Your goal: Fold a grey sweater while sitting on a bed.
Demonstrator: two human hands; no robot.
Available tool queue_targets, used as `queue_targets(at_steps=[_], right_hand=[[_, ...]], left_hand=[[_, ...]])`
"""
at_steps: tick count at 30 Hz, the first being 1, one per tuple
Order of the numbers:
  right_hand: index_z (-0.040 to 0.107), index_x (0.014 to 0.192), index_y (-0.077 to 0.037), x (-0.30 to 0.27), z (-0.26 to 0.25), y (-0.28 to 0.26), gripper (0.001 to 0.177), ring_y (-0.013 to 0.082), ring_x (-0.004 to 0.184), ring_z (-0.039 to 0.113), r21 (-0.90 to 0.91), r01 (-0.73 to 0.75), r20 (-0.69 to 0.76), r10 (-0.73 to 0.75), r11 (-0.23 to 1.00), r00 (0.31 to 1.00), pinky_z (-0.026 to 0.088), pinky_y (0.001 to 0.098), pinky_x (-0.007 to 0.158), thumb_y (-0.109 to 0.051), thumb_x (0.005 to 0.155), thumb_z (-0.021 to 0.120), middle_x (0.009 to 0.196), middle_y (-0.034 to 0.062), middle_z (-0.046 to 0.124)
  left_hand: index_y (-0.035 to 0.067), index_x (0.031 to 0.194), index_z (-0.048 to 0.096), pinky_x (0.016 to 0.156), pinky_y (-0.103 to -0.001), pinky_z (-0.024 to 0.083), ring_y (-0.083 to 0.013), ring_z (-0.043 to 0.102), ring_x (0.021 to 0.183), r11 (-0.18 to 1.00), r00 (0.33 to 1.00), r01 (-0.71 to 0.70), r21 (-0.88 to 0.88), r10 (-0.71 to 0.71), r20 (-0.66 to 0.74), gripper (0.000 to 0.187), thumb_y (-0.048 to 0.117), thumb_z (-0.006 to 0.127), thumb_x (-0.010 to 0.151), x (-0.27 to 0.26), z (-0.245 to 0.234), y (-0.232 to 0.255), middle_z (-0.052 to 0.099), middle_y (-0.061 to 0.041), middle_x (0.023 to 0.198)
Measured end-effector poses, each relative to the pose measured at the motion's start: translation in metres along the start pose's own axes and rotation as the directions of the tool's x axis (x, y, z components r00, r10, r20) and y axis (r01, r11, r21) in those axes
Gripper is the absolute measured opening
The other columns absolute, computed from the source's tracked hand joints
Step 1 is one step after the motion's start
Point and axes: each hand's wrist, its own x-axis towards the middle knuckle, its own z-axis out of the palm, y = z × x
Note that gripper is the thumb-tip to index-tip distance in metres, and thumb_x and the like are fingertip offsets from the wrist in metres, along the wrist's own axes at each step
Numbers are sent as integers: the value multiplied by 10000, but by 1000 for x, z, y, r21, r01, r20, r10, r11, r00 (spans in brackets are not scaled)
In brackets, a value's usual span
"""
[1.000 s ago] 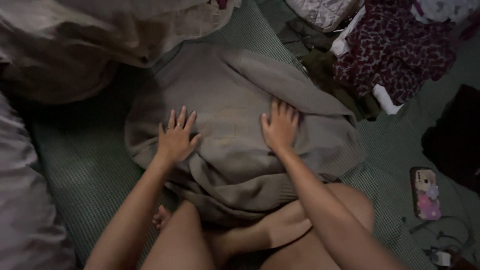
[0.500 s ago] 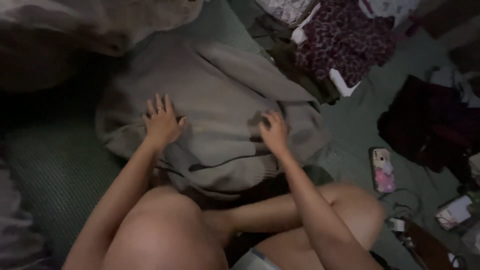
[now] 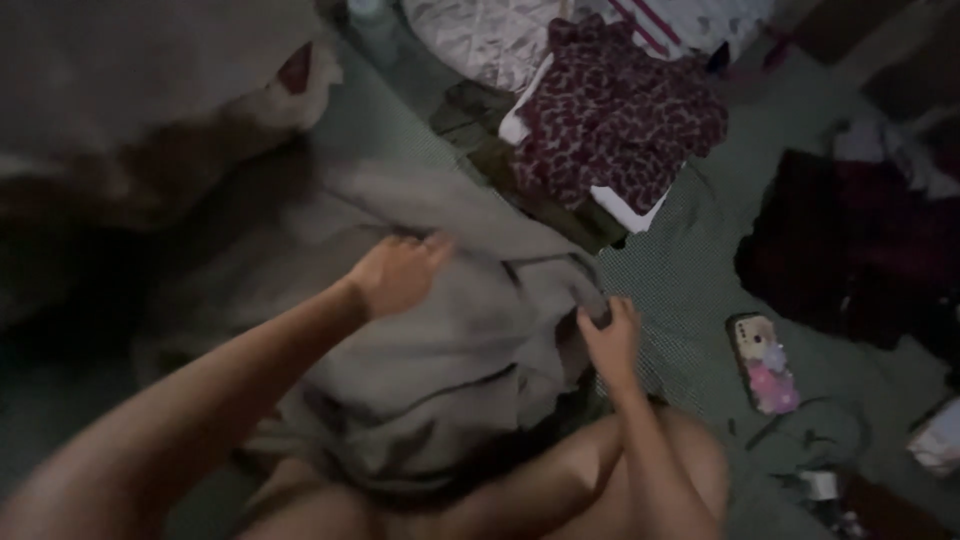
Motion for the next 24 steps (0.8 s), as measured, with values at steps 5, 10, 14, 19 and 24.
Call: queue_targets(at_steps=[5, 10, 14, 19, 24], right_hand=[[638, 1293, 51, -20, -16, 0, 544, 261, 1093, 655, 369, -226, 327, 101, 902, 940, 508, 386, 975, -228, 839, 750, 1211, 163, 723], [644, 1300, 26, -26, -15, 10, 511, 205, 1107, 660, 524, -348, 597, -44, 777, 801, 516, 344, 981, -199, 846, 712, 1253, 124, 722], [694, 1209, 63, -30, -11, 42, 428, 226, 1012, 702, 483, -308, 561, -20, 820, 827, 555, 353, 917, -191, 864, 692, 1143, 125, 762], [699, 1201, 66, -24, -15, 71, 413, 235, 958, 702, 386, -491, 503, 267, 781, 822, 566, 360, 859, -199, 886, 665, 1116, 135, 757], [681, 1150, 61, -18, -39, 36, 336, 226, 943, 666, 392, -424, 278, 335, 816, 900, 536, 340, 827, -139, 881, 660, 1077, 146, 745]], left_hand=[[6, 1592, 187, 867, -461, 541, -390, 682, 1041, 980, 982, -182, 76, 177, 73, 842, 247, 621, 911, 34, -88, 32, 278, -257, 1632], [60, 1580, 262, 686, -383, 621, -318, 735, 885, 998, 994, 9, -54, -3, 112, 727, 51, 573, 923, 89, -39, 44, 379, -229, 1573], [93, 1290, 589, 749, -361, 603, -253, 728, 967, 992, 991, 125, 13, -124, -42, 289, 109, 576, 1001, 136, 59, 0, 658, -151, 1282], [13, 1052, 648, 772, -482, 525, -373, 610, 872, 780, 624, -1, -625, -488, -610, 161, 92, 511, 1079, 149, 101, -88, 642, -204, 950], [38, 1251, 603, 944, -486, 523, -395, 604, 1143, 574, 517, 335, -747, -775, -364, 222, 173, 577, 1076, 92, 18, -92, 582, -214, 1312]])
